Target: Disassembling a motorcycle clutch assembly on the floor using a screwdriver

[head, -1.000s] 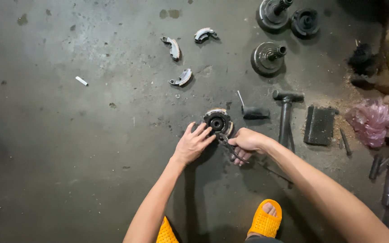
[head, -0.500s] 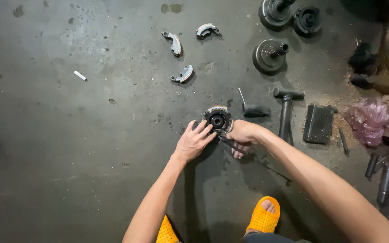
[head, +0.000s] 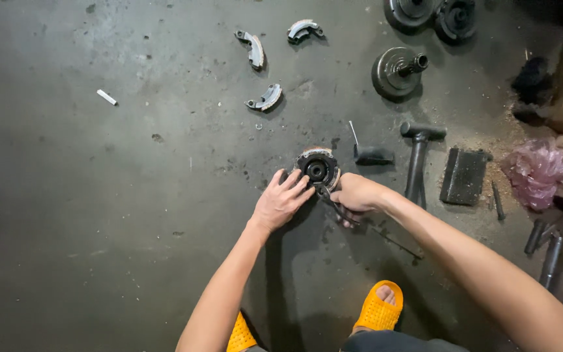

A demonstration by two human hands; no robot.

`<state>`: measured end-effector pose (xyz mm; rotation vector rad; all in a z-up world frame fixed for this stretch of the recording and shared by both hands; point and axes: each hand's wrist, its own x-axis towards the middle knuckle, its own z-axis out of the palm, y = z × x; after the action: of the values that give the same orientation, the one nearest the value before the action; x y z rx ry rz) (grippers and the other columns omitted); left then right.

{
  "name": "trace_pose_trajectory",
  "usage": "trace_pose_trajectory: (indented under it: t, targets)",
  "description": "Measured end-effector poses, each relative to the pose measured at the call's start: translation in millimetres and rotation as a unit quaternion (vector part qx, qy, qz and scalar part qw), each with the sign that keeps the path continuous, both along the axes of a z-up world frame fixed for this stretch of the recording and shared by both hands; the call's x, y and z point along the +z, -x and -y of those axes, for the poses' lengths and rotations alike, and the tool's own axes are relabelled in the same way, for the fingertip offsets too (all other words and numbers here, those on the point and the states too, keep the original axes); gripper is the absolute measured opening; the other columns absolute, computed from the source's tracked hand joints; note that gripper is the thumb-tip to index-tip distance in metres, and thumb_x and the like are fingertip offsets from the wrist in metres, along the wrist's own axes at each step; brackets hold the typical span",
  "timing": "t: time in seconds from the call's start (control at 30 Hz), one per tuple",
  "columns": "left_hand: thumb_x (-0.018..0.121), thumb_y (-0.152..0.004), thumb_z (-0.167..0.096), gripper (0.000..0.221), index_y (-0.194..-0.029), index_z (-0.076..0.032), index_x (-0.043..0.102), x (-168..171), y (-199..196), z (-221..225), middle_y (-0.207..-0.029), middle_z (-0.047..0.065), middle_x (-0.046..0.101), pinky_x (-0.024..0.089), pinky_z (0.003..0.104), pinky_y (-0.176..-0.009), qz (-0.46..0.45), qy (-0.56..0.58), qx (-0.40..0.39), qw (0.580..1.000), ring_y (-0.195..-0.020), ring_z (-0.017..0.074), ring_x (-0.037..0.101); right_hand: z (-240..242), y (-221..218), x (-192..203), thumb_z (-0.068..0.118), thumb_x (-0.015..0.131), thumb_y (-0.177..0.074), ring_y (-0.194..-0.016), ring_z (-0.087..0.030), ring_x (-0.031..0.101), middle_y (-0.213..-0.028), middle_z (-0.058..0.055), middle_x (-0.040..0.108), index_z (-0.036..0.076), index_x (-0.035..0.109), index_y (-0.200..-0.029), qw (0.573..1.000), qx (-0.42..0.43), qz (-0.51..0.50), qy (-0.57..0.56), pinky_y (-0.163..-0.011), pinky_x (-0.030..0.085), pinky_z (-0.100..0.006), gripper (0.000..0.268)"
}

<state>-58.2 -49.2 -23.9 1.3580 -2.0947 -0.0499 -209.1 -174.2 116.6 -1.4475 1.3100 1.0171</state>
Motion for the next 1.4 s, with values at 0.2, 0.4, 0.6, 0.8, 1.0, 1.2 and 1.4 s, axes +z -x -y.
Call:
trace_pose_trajectory:
  t: [0.2, 0.4, 0.6, 0.8, 1.0, 1.2, 1.4]
  targets:
    - [0.051, -0.098, -0.014, 0.021, -0.110, -0.016, 0.069, 1, -2, 1, -0.119, 0.011, 0.062, 0.047, 0.055, -0.098, 0.002, -0.006, -0.005, 1.000, -0.121, 0.0354, 0.059, 10, 12, -13, 0.006, 0.048, -0.101, -0.057, -0.038, 0.075, -0.067, -0.030, 0.068, -0.019, 0.063, -0.093, 0.981, -0.180, 0.031, -0.060, -0.045, 0.062, -0.046, 0.031]
    - [0.054, -0.096, -0.014, 0.022, -0.111, -0.017, 0.069, 2, -3, 1, -0.119, 0.011, 0.062, 0.047, 0.056, -0.099, 0.011, -0.017, -0.010, 1.000, -0.123, 0.0349, 0.058, 12, 1, -11, 0.010, 0.056, -0.097, -0.055, -0.035, 0.074, -0.066, -0.028, 0.070, -0.014, 0.069, -0.091, 0.994, -0.098, 0.038, -0.030, -0.042, 0.062, -0.046, 0.028]
    - [0.051, -0.099, -0.015, 0.021, -0.110, -0.017, 0.070, -1, 0, 1, -0.119, 0.011, 0.061, 0.048, 0.055, -0.098, -0.002, 0.002, 0.000, 1.000, -0.122, 0.0353, 0.058, -6, -16, 9, 0.032, 0.061, -0.091, -0.110, -0.042, 0.072, -0.108, -0.029, 0.074, -0.008, 0.073, -0.111, 0.997, 0.077, -0.011, 0.016, -0.083, 0.060, -0.054, 0.046]
    - [0.052, -0.097, -0.013, 0.023, -0.111, -0.016, 0.070, -3, 0, 3, -0.117, 0.011, 0.061, 0.048, 0.055, -0.097, 0.004, 0.007, 0.001, 1.000, -0.121, 0.0349, 0.058, 0, 6, -36, 0.033, 0.056, -0.095, -0.108, -0.042, 0.072, -0.106, -0.029, 0.074, -0.008, 0.072, -0.115, 0.996, 0.060, -0.031, 0.065, -0.081, 0.060, -0.056, 0.048]
    - [0.046, -0.099, -0.014, 0.025, -0.114, -0.017, 0.066, -6, 0, 2, -0.118, 0.012, 0.058, 0.047, 0.058, -0.098, 0.026, 0.004, -0.003, 1.000, -0.121, 0.0367, 0.057, -6, -23, 17, 0.028, 0.051, -0.097, -0.110, -0.047, 0.070, -0.109, -0.035, 0.072, -0.012, 0.070, -0.117, 0.998, 0.025, -0.020, 0.048, -0.083, 0.059, -0.057, 0.049]
    - [0.046, -0.098, -0.013, 0.025, -0.113, -0.016, 0.067, -6, -1, 4, -0.116, 0.012, 0.058, 0.046, 0.060, -0.098, 0.031, 0.007, 0.000, 0.999, -0.121, 0.0366, 0.056, -6, -28, 17, 0.028, 0.051, -0.099, -0.116, -0.045, 0.068, -0.115, -0.034, 0.071, -0.013, 0.068, -0.119, 0.998, 0.038, -0.039, 0.030, -0.087, 0.058, -0.056, 0.048]
    - [0.049, -0.097, -0.015, 0.027, -0.114, -0.018, 0.069, -6, -4, 0, -0.119, 0.010, 0.061, 0.047, 0.059, -0.099, 0.026, -0.005, -0.023, 0.999, -0.123, 0.0349, 0.057, -13, 23, -45, 0.035, 0.055, -0.099, -0.122, -0.042, 0.065, -0.117, -0.029, 0.073, -0.006, 0.075, -0.116, 0.995, -0.056, -0.013, 0.085, -0.096, 0.053, -0.058, 0.048]
